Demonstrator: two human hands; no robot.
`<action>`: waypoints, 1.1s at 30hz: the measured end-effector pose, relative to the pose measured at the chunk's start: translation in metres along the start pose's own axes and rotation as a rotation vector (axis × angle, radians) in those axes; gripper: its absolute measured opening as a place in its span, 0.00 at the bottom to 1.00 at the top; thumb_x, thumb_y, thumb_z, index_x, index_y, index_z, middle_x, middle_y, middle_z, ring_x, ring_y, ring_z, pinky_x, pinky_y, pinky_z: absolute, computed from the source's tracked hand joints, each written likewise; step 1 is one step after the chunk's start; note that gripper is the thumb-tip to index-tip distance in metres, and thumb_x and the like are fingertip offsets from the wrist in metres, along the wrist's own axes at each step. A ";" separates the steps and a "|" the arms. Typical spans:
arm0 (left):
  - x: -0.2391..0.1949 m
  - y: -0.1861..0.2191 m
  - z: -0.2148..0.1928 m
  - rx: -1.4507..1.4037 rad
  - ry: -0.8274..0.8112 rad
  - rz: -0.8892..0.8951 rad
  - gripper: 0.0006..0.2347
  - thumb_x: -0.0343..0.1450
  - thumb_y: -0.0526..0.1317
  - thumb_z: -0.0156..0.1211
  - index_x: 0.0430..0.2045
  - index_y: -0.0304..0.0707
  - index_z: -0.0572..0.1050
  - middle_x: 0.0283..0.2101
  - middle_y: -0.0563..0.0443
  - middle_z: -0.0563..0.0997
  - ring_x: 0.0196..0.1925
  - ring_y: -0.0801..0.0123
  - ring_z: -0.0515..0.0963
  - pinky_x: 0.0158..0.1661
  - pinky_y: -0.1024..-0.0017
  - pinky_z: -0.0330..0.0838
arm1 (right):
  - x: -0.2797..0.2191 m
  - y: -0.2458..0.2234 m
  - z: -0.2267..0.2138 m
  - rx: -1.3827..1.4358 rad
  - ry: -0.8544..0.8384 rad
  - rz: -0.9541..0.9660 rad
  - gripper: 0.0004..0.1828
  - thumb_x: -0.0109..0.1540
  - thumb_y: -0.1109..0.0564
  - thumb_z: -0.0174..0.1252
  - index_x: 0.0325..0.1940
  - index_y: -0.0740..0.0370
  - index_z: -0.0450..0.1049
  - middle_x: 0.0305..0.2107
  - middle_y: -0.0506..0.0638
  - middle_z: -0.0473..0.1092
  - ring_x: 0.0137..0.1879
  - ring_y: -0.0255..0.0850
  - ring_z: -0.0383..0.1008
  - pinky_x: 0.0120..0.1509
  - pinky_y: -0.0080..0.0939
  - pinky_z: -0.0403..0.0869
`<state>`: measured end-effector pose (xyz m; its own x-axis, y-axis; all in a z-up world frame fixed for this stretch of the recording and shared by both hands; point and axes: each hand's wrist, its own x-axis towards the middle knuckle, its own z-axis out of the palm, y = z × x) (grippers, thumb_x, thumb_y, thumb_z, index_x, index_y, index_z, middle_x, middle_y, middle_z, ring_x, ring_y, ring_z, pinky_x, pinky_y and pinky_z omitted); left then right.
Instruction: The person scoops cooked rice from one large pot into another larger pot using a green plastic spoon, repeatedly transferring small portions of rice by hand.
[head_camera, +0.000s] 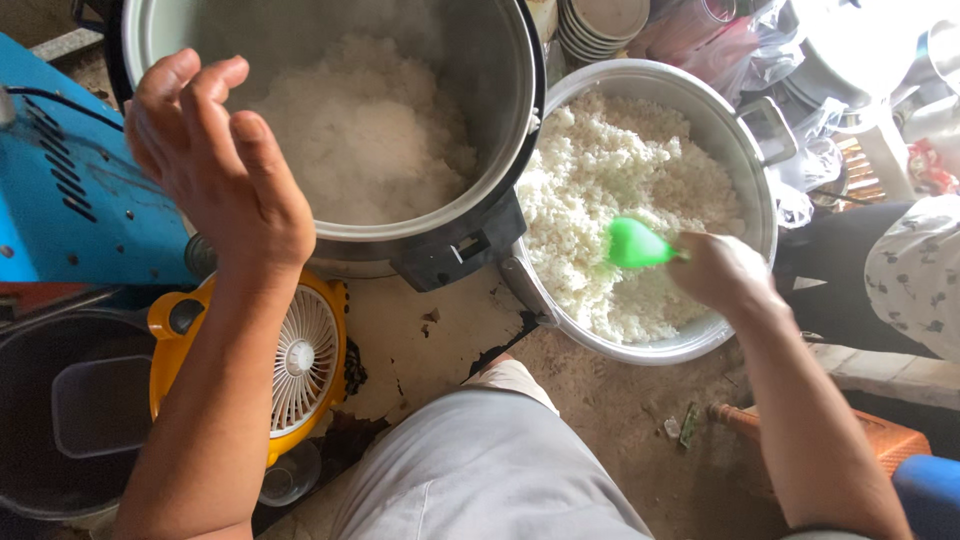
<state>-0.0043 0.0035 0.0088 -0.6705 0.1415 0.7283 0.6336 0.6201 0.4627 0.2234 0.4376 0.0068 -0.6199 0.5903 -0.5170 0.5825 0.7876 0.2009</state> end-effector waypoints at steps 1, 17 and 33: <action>0.000 0.001 -0.001 -0.001 -0.002 0.003 0.23 0.86 0.54 0.27 0.54 0.38 0.72 0.59 0.44 0.67 0.65 0.57 0.67 0.66 0.53 0.52 | 0.008 -0.004 0.005 0.003 -0.001 0.001 0.16 0.68 0.50 0.51 0.57 0.46 0.78 0.33 0.52 0.81 0.31 0.42 0.78 0.34 0.45 0.78; 0.016 0.029 0.006 0.162 -0.194 0.118 0.15 0.81 0.47 0.55 0.57 0.39 0.71 0.59 0.43 0.66 0.68 0.54 0.65 0.68 0.45 0.48 | 0.086 -0.034 0.063 0.567 -0.040 -0.524 0.10 0.63 0.55 0.54 0.41 0.62 0.77 0.30 0.53 0.77 0.30 0.37 0.74 0.30 0.38 0.75; 0.066 0.160 0.166 0.530 -0.982 0.561 0.15 0.64 0.43 0.62 0.39 0.34 0.83 0.60 0.33 0.68 0.64 0.42 0.63 0.64 0.30 0.35 | 0.036 0.042 0.064 0.803 -0.025 -0.281 0.11 0.62 0.53 0.59 0.42 0.62 0.81 0.25 0.52 0.71 0.30 0.36 0.64 0.32 0.43 0.64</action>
<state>-0.0113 0.2408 0.0472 -0.5074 0.8611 -0.0311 0.8446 0.4899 -0.2159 0.2596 0.4802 -0.0566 -0.7912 0.3801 -0.4791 0.6106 0.5346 -0.5842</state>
